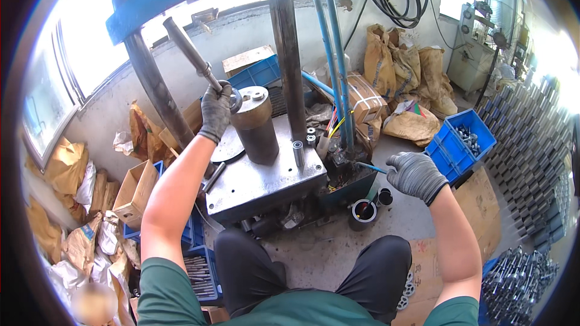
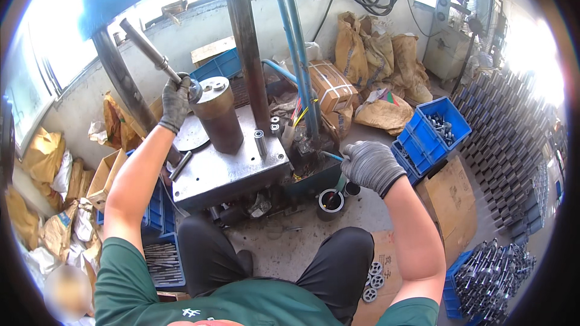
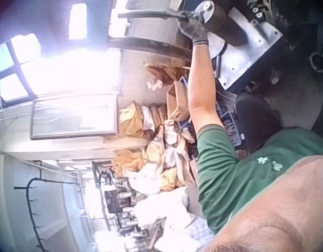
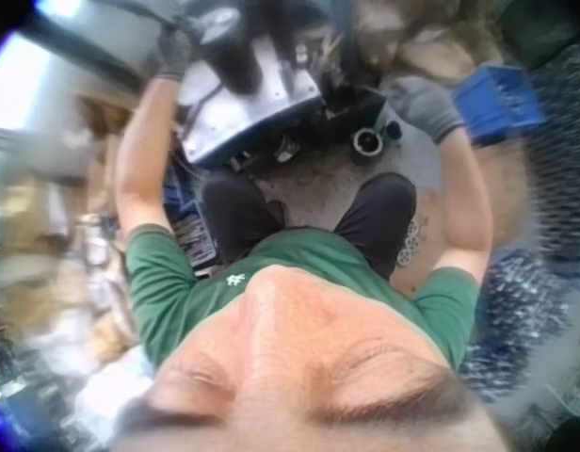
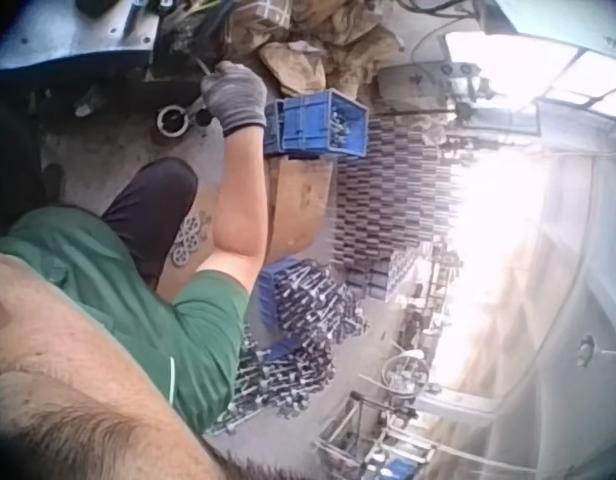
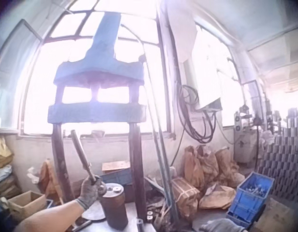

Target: The recorder is using a manual hydraulic press and hand tools to assemble metal pins and components.

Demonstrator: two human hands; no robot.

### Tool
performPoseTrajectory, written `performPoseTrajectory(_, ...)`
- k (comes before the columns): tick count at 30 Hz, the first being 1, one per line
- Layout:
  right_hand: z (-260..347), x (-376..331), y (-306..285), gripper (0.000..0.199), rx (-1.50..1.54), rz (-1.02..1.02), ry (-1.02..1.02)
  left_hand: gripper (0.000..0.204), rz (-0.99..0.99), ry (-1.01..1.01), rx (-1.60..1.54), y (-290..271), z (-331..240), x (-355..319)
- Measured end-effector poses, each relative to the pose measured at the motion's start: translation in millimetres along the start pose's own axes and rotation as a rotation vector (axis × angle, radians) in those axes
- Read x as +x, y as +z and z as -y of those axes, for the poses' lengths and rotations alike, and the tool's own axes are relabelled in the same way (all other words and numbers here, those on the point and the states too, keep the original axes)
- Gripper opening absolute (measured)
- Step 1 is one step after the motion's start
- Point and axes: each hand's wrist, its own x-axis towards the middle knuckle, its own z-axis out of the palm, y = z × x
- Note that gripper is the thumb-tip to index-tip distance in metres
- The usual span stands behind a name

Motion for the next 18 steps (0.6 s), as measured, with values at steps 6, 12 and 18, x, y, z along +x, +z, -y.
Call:
performPoseTrajectory(6, 1.9, 0.1, -1.5, 0.020, -0.008, 0.029, 0.032, 0.011, -0.068, -0.225, 0.239, 25.5, 39.7, 48.4)
performPoseTrajectory(12, 4.2, 0.2, -2.6, 0.025, 0.042, 0.031, -0.001, 0.015, -0.003, -0.143, 0.387, 38.2, 69.1, 64.6)
performPoseTrajectory(18, 9.6, 2.8, -5.8, 0.036, 0.108, 0.091, -0.078, 0.020, 0.073, -0.146, 0.503, 34.3, 76.5, 65.1)
